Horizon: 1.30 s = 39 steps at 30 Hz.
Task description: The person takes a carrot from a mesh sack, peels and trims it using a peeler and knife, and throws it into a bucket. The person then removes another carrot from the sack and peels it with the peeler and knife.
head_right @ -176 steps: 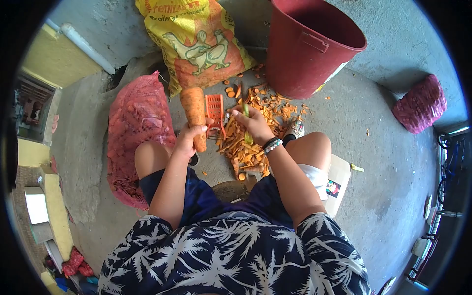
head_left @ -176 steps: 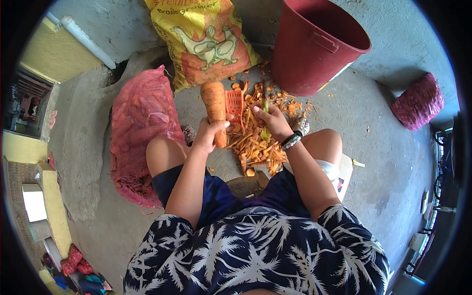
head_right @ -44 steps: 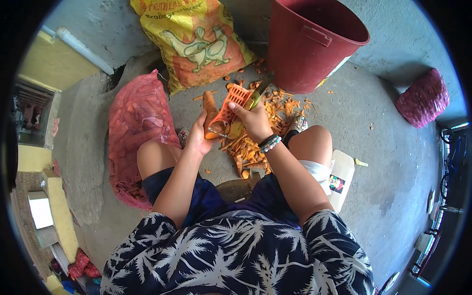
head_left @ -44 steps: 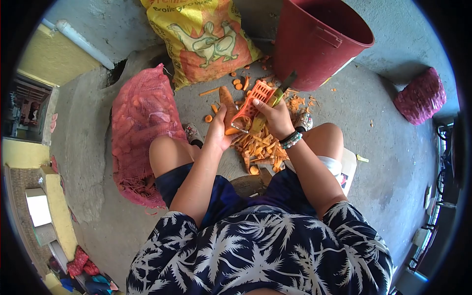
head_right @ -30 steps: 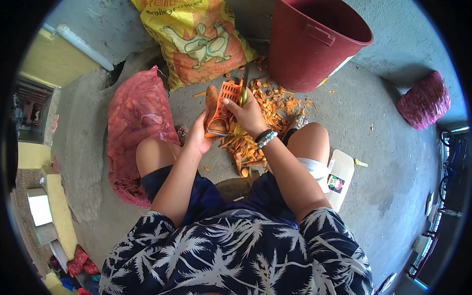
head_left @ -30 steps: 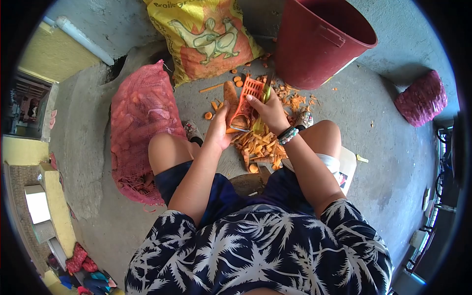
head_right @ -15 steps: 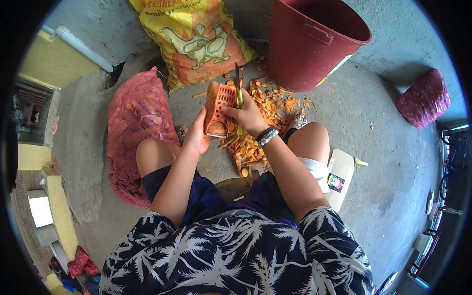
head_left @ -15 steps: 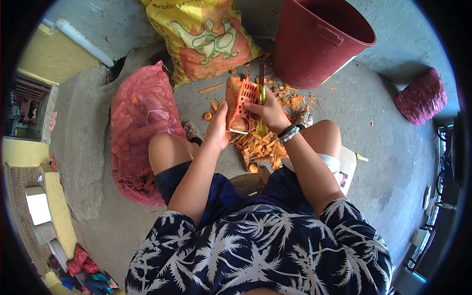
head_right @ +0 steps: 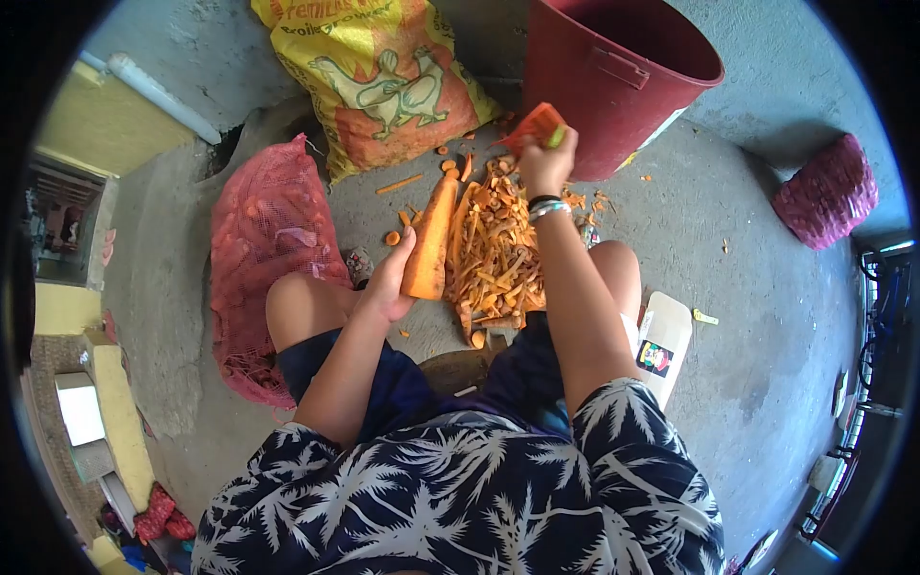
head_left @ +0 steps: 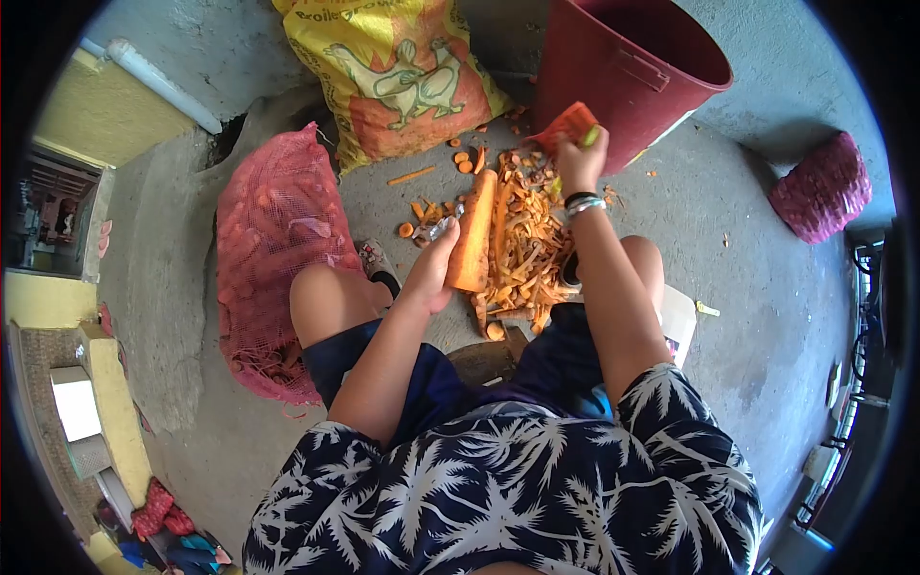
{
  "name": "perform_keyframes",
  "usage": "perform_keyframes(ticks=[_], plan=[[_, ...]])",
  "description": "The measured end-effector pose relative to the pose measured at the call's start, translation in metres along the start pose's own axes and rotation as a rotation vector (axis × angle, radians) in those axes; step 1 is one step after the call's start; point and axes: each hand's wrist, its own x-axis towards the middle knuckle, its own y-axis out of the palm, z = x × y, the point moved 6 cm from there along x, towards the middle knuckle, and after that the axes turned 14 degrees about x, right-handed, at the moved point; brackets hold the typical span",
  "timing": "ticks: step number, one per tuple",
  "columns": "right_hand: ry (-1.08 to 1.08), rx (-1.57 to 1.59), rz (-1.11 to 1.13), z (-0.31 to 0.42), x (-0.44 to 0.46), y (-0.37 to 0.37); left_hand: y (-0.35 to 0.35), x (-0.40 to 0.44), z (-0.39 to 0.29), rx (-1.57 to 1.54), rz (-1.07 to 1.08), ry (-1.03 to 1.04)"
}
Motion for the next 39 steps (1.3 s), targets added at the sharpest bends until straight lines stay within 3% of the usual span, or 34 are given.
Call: perform_keyframes(ticks=[2,3,4,7,8,10,18,20,22,24,26,30,32,35,39], plan=[[0.193,0.237,-0.024,-0.019,0.012,-0.009,-0.002,0.000,-0.010,-0.028,0.165,0.042],[0.324,0.387,0.065,-0.004,-0.001,0.002,-0.011,0.004,-0.011,-0.030,0.055,0.045],[0.317,0.367,0.235,0.009,-0.015,0.013,-0.013,0.008,-0.013,-0.033,0.055,0.043],[0.610,0.477,0.536,0.050,-0.087,0.036,-0.019,0.023,-0.018,-0.106,-0.026,0.031],[0.517,0.466,0.555,0.050,-0.096,0.038,-0.016,0.026,-0.023,-0.106,-0.029,0.033],[0.631,0.424,0.594,0.039,-0.107,0.038,-0.008,0.028,-0.035,-0.133,-0.052,0.145],[0.639,0.483,0.622,0.026,-0.102,0.047,0.000,0.024,-0.041,-0.053,-0.063,0.229],[0.362,0.402,0.586,0.022,-0.076,0.050,-0.006,0.030,-0.023,0.048,0.063,0.138],[0.297,0.336,0.387,0.022,-0.027,0.037,0.005,0.018,-0.021,0.053,0.058,0.130],[0.140,0.335,0.120,0.009,0.009,0.014,0.003,0.013,-0.009,-0.060,0.010,-0.013],[0.260,0.327,0.115,-0.001,0.012,0.003,-0.002,0.017,-0.013,-0.059,0.085,0.019],[0.469,0.477,0.507,0.044,-0.078,0.034,-0.011,0.031,-0.027,-0.112,-0.067,0.044],[0.589,0.475,0.544,0.046,-0.105,0.035,-0.008,0.033,-0.034,-0.103,-0.064,0.121],[0.612,0.503,0.560,0.033,-0.113,0.038,0.002,0.026,-0.035,-0.096,-0.103,0.108],[0.422,0.399,0.553,0.028,-0.081,0.042,-0.009,0.035,-0.013,-0.002,-0.022,0.073]])
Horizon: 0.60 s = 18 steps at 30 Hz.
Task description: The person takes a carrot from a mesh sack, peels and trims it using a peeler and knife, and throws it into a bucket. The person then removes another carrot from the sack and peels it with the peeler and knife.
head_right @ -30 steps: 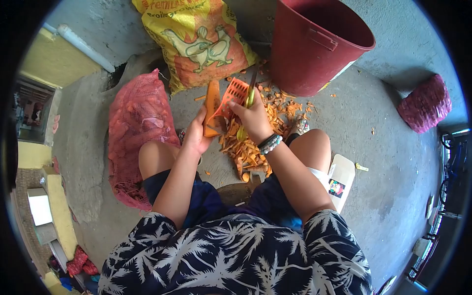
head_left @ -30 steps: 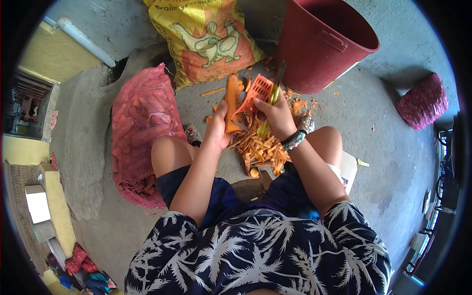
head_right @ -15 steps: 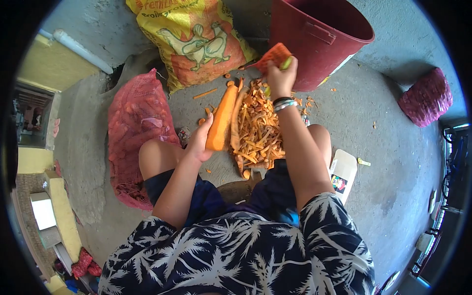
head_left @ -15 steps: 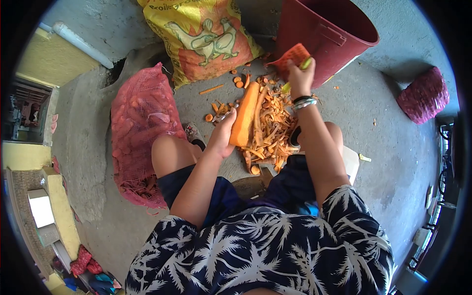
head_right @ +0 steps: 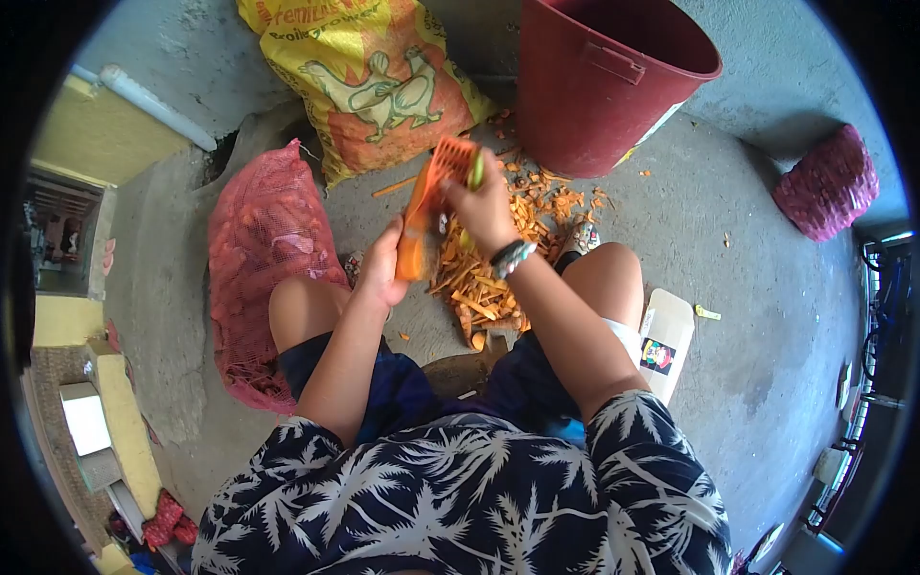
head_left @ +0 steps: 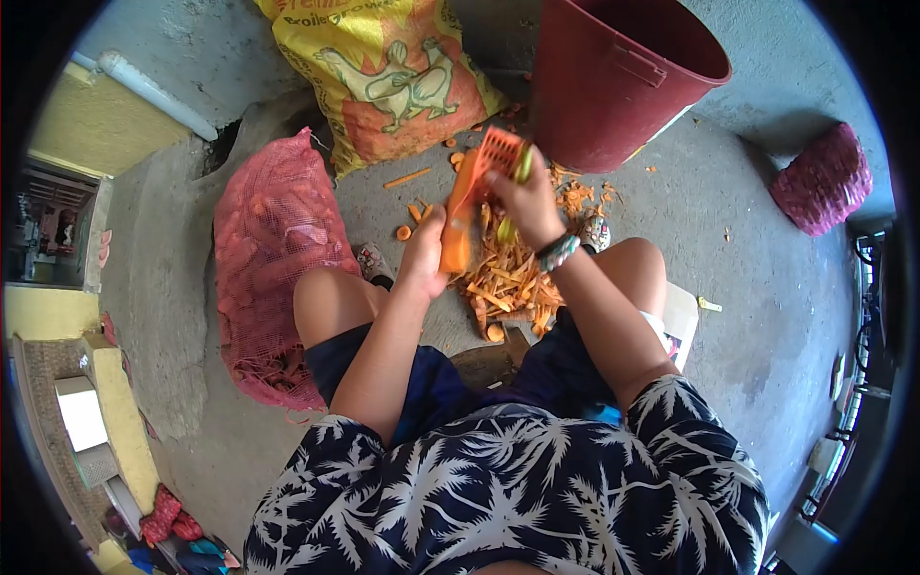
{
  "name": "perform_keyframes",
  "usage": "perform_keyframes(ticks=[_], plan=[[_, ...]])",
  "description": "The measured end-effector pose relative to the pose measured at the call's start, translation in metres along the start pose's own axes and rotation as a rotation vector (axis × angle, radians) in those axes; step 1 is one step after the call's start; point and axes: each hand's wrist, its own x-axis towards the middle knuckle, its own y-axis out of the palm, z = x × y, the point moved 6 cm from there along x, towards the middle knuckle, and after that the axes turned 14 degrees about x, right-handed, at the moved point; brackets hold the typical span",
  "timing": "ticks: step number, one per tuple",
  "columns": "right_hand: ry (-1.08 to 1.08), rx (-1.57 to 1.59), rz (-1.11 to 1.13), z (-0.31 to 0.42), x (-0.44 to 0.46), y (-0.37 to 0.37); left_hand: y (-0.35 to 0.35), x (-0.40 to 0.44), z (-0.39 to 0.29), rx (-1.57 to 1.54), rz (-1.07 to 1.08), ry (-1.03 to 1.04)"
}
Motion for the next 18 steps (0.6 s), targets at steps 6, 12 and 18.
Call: perform_keyframes(ticks=[6,12,18], plan=[[-0.249,0.076,-0.340,0.033,0.054,-0.064,0.000,-0.008,0.004,-0.136,0.124,-0.093],[0.113,0.134,-0.039,0.013,-0.018,0.013,0.000,-0.002,-0.013,-0.174,0.012,-0.032],[0.230,0.204,0.028,-0.002,-0.028,0.016,0.004,-0.002,-0.018,-0.178,-0.064,0.049]])
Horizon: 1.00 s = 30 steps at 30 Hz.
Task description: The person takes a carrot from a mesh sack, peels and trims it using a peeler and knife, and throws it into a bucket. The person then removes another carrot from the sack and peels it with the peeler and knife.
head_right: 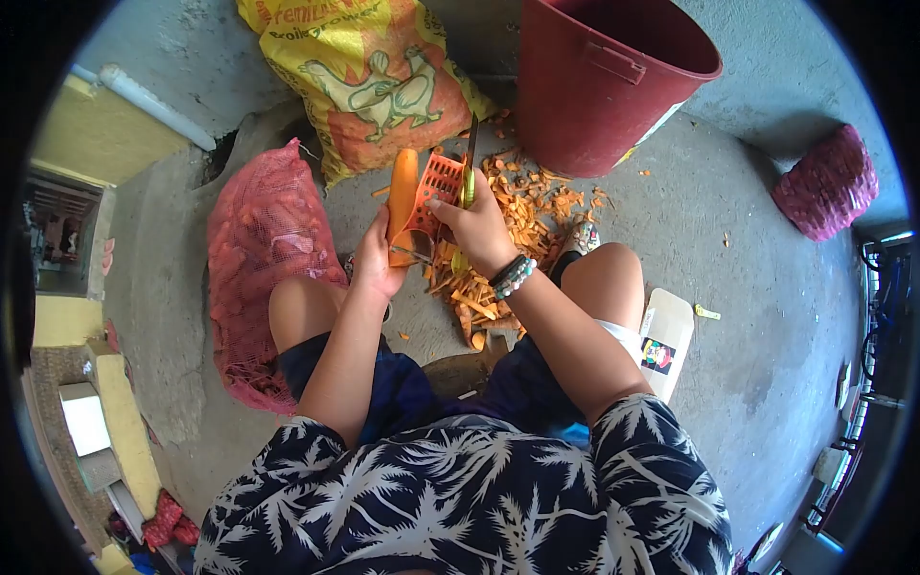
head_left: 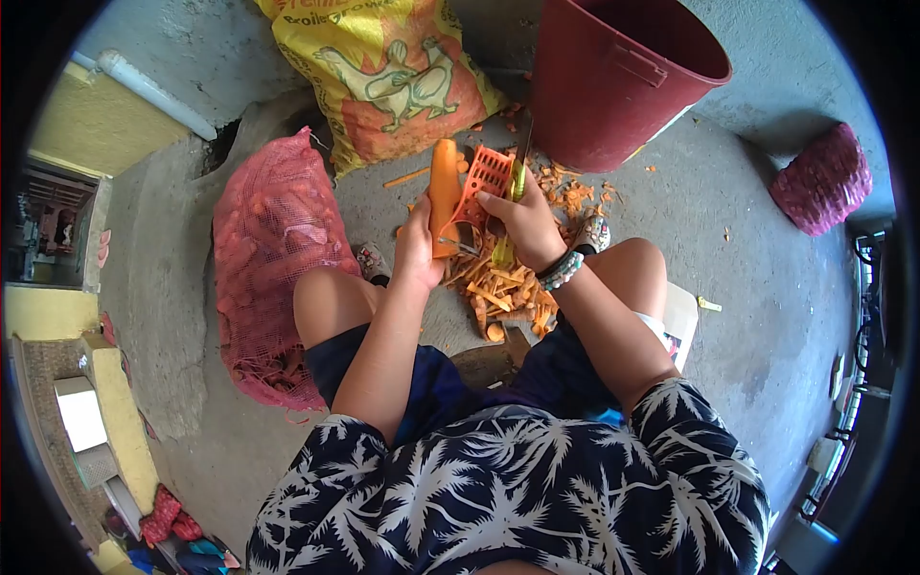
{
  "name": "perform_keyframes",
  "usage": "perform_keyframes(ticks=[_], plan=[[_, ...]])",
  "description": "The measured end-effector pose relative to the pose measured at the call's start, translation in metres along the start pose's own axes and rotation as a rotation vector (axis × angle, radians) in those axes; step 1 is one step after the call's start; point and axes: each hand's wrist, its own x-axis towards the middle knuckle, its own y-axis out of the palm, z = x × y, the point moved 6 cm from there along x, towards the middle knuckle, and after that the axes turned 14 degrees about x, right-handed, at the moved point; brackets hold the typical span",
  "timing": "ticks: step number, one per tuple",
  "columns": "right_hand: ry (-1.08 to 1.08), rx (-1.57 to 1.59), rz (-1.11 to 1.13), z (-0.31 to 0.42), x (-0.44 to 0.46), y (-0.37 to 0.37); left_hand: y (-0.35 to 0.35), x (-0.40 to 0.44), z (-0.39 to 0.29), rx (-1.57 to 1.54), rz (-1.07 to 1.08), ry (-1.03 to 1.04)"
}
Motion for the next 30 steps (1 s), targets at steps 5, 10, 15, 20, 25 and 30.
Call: perform_keyframes(ticks=[5,10,15,20,25,30], plan=[[-0.029,0.005,-0.047,-0.006,-0.004,0.004,-0.006,-0.002,-0.003,-0.044,-0.088,0.054],[-0.267,-0.036,-0.038,-0.001,-0.003,0.007,-0.007,0.000,-0.002,-0.057,-0.082,0.100],[-0.112,-0.059,0.094,-0.003,0.006,0.009,0.005,-0.004,0.000,-0.009,-0.017,0.051],[-0.330,-0.027,-0.250,0.023,0.040,-0.040,-0.002,-0.016,0.011,0.029,0.002,0.137],[-0.173,0.086,-0.121,0.036,0.041,-0.036,-0.003,-0.019,0.017,-0.073,-0.102,0.060],[0.007,0.071,-0.066,0.000,0.000,-0.004,-0.002,-0.005,0.001,-0.162,-0.055,0.106]])
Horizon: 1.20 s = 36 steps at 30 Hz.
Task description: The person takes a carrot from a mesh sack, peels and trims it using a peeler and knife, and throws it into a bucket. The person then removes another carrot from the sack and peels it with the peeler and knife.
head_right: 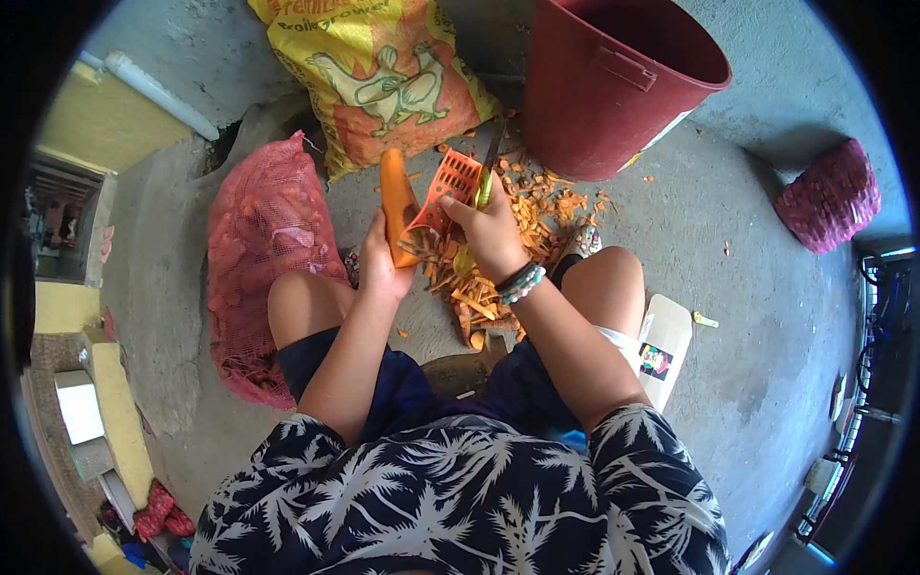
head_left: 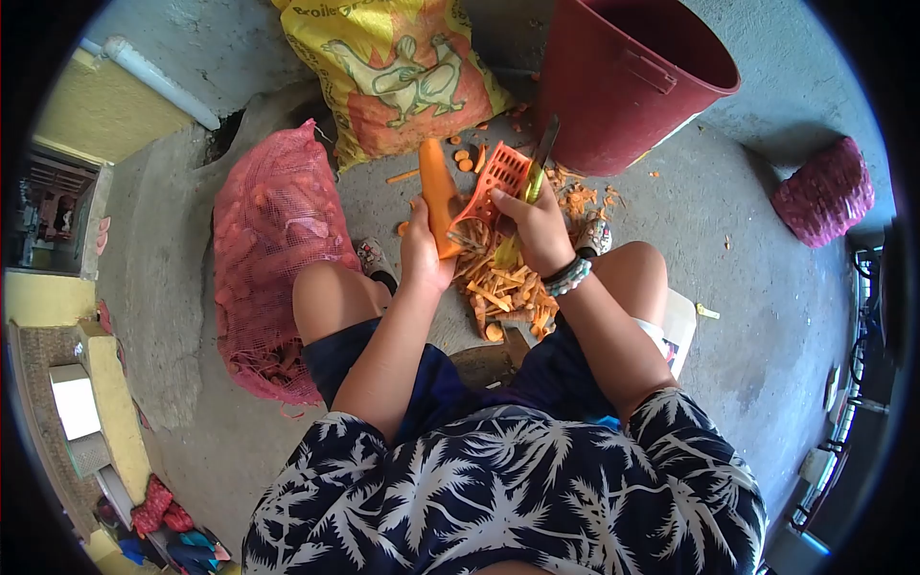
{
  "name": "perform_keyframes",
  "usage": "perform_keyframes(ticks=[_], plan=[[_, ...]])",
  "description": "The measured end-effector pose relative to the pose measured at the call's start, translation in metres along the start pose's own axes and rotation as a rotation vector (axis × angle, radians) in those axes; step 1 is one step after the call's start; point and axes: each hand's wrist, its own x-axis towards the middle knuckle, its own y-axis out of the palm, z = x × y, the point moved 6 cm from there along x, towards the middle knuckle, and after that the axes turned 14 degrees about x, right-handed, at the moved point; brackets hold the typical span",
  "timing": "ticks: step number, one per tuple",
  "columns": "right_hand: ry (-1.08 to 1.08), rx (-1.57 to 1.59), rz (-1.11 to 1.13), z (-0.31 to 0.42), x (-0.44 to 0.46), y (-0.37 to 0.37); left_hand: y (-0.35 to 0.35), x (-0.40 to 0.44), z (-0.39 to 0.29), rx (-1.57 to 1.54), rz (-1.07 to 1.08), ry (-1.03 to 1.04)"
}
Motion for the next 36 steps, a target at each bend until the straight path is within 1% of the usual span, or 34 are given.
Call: perform_keyframes(ticks=[2,6,8,11,13,16,17,18,19,21,23,25,26,27,29,30,32,33,35,36], plan=[[-0.057,-0.004,-0.026,-0.001,-0.001,-0.002,0.003,-0.002,-0.002,0.003,-0.017,0.031],[-0.055,0.033,-0.039,-0.007,-0.003,0.001,0.005,-0.006,-0.004,0.001,-0.039,0.096],[-0.157,0.051,-0.087,-0.007,-0.008,0.003,0.004,-0.006,-0.005,0.011,-0.048,0.111],[-0.194,0.036,-0.079,-0.009,-0.007,0.003,0.001,-0.005,-0.007,0.020,-0.061,0.123],[-0.178,0.018,-0.085,-0.007,-0.007,0.004,-0.001,-0.005,-0.010,0.023,-0.068,0.120],[-0.158,-0.050,-0.077,-0.003,0.000,-0.001,-0.002,-0.007,-0.013,0.029,-0.044,0.073],[-0.154,-0.100,-0.063,-0.003,0.004,-0.003,-0.001,-0.006,-0.015,0.057,0.028,0.091],[-0.204,-0.127,-0.092,-0.003,0.006,-0.006,0.001,-0.007,-0.016,0.086,0.100,0.110],[-0.205,-0.129,-0.092,-0.005,0.007,-0.008,0.001,-0.006,-0.014,0.085,0.101,0.111],[-0.162,-0.202,-0.119,-0.012,0.009,-0.012,0.005,-0.010,-0.022,0.463,0.053,0.214],[-0.121,-0.243,-0.096,-0.019,0.016,-0.026,0.004,-0.010,-0.024,0.466,0.035,0.240],[-0.263,-0.746,-0.205,-0.002,0.013,-0.028,0.002,-0.010,-0.031,0.558,0.057,0.332],[-0.351,-0.814,-0.212,0.021,0.004,-0.016,0.001,-0.011,-0.034,0.558,0.054,0.334],[-0.556,-0.905,-0.189,0.040,-0.004,-0.008,0.000,-0.012,-0.037,0.575,0.051,0.327],[-0.737,-1.044,0.159,0.053,-0.009,0.010,-0.001,-0.012,-0.041,0.587,0.054,0.320],[-0.737,-1.046,0.158,0.056,-0.011,0.014,0.000,-0.011,-0.042,0.630,0.093,0.300],[-0.675,-1.060,0.665,0.041,-0.024,0.043,0.003,-0.012,-0.044,0.677,0.129,0.280],[-0.676,-1.056,0.665,0.038,-0.027,0.046,0.006,-0.014,-0.043,0.699,0.157,0.238],[-0.547,-1.113,0.734,0.023,-0.032,0.048,0.004,-0.013,-0.041,0.726,0.186,0.193],[-0.576,-1.125,0.749,0.022,-0.031,0.048,0.000,-0.011,-0.040,0.693,0.202,0.203]])
